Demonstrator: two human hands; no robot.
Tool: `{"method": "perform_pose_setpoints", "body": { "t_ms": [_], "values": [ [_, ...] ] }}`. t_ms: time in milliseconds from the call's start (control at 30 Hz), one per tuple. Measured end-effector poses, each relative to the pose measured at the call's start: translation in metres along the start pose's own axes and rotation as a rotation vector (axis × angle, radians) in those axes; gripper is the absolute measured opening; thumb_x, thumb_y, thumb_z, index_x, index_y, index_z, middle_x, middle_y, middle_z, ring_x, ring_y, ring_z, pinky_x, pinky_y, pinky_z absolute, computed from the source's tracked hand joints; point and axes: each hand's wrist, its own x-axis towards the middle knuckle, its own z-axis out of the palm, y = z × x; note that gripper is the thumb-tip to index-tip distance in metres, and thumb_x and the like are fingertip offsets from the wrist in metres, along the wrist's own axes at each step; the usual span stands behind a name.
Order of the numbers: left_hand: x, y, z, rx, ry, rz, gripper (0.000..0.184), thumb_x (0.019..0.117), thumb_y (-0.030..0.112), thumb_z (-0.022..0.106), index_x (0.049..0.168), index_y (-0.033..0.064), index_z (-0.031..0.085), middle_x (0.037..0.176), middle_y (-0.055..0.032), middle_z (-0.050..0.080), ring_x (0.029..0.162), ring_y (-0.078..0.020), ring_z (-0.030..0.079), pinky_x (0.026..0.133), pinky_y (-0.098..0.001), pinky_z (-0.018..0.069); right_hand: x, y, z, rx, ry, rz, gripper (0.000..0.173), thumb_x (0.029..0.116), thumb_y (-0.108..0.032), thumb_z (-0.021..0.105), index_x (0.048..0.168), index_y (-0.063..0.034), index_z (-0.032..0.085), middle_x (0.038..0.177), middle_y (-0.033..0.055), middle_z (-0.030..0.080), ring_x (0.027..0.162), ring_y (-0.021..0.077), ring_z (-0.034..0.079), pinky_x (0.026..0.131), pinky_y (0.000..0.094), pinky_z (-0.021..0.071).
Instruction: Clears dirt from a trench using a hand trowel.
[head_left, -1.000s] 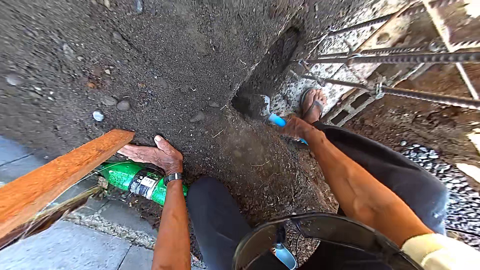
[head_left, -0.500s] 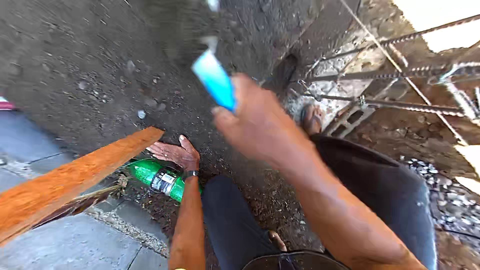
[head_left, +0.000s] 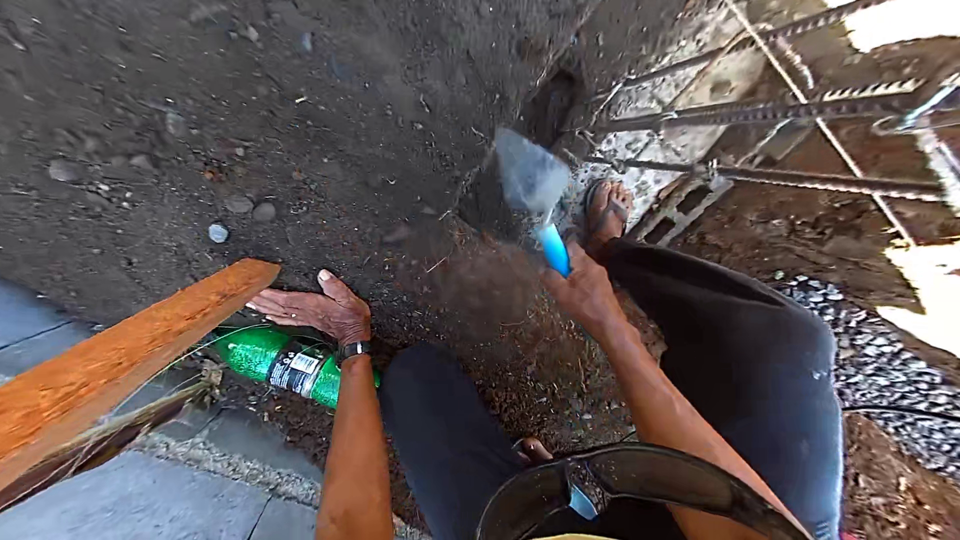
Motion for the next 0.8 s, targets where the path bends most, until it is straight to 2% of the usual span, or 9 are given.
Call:
{"method": "perform_pose_setpoints", "body": {
  "t_ms": [67,100,200,267,333,467,667,800],
  "values": [
    [0.002,0.003,0.002,0.001,0.016,0.015,0.099,0.0995,0.064,0.033,0.16,-0.0099,0.007,0.167,-0.0327,0.006,0.158,-0.042,0.004,0.127,-0.0536,-0.0018,0.021,0.024,0.019,0.015,-0.082,0.193,0.036,0.0998,-0.03,0.063,0.124,-0.0033,0.059,0.095,0.0208,0.067,0.086,0.0367,0.068,0.079,0.0596,0.0544],
    [0.002,0.004,0.002,0.005,0.02,0.028,0.099,0.0996,0.064,0.032,0.159,-0.011,0.007,0.167,-0.0334,0.008,0.157,-0.0424,0.006,0.127,-0.0536,-0.0015,0.034,0.036,0.031,0.038,-0.116,0.262,0.037,0.1004,-0.031,0.061,0.122,-0.0013,0.06,0.097,0.0215,0.068,0.086,0.0362,0.069,0.08,0.0585,0.0558],
    [0.002,0.005,0.001,0.007,0.025,0.055,0.099,0.0999,0.064,0.028,0.159,-0.0125,0.007,0.166,-0.0347,0.008,0.157,-0.0434,0.007,0.128,-0.0531,0.0007,0.071,0.062,0.056,0.071,-0.172,0.376,0.048,0.1047,-0.043,0.054,0.121,0.0017,0.062,0.104,0.0253,0.068,0.095,0.0401,0.069,0.085,0.061,0.0541],
    [0.003,0.007,0.001,0.003,0.028,0.069,0.099,0.0999,0.065,0.027,0.159,-0.0126,0.008,0.166,-0.0353,0.009,0.157,-0.0432,0.008,0.128,-0.0535,0.0022,0.089,0.08,0.066,0.076,-0.132,0.376,0.052,0.1043,-0.045,0.054,0.128,0.0006,0.058,0.108,0.027,0.067,0.097,0.0432,0.068,0.084,0.0634,0.054],
    [0.004,0.007,0.003,-0.009,0.038,0.082,0.098,0.0999,0.063,0.028,0.159,-0.0126,0.009,0.165,-0.0359,0.009,0.157,-0.043,0.008,0.128,-0.0524,0.0029,0.108,0.1,0.073,0.072,-0.076,0.34,0.053,0.1033,-0.04,0.056,0.138,-0.0006,0.05,0.114,0.0285,0.067,0.103,0.0465,0.067,0.086,0.0673,0.0523],
    [0.004,0.008,0.004,-0.048,0.051,0.106,0.1,0.0994,0.065,0.027,0.158,-0.0146,0.009,0.164,-0.0367,0.011,0.156,-0.0435,0.011,0.128,-0.051,0.0051,0.148,0.137,0.079,0.052,0.028,0.257,0.053,0.0996,-0.038,0.059,0.137,-0.0007,0.05,0.113,0.0268,0.067,0.102,0.0441,0.067,0.086,0.0664,0.053],
    [0.006,0.012,0.004,-0.072,0.042,0.086,0.106,0.0989,0.069,0.026,0.155,-0.0186,0.004,0.162,-0.04,0.012,0.154,-0.0467,0.014,0.128,-0.0497,0.0103,0.202,0.131,0.077,0.042,0.135,0.233,0.049,0.1012,-0.034,0.055,0.138,-0.0032,0.047,0.111,0.0238,0.068,0.099,0.0406,0.07,0.084,0.0622,0.055],
    [0.008,0.012,0.006,-0.08,0.031,0.073,0.106,0.0997,0.067,0.028,0.155,-0.0194,0.001,0.163,-0.0406,0.008,0.156,-0.0459,0.01,0.129,-0.0497,0.0073,0.228,0.116,0.093,0.073,0.114,0.274,0.05,0.1006,-0.03,0.055,0.142,-0.0044,0.044,0.11,0.0228,0.069,0.099,0.0393,0.071,0.083,0.0608,0.0562]
  ]
}}
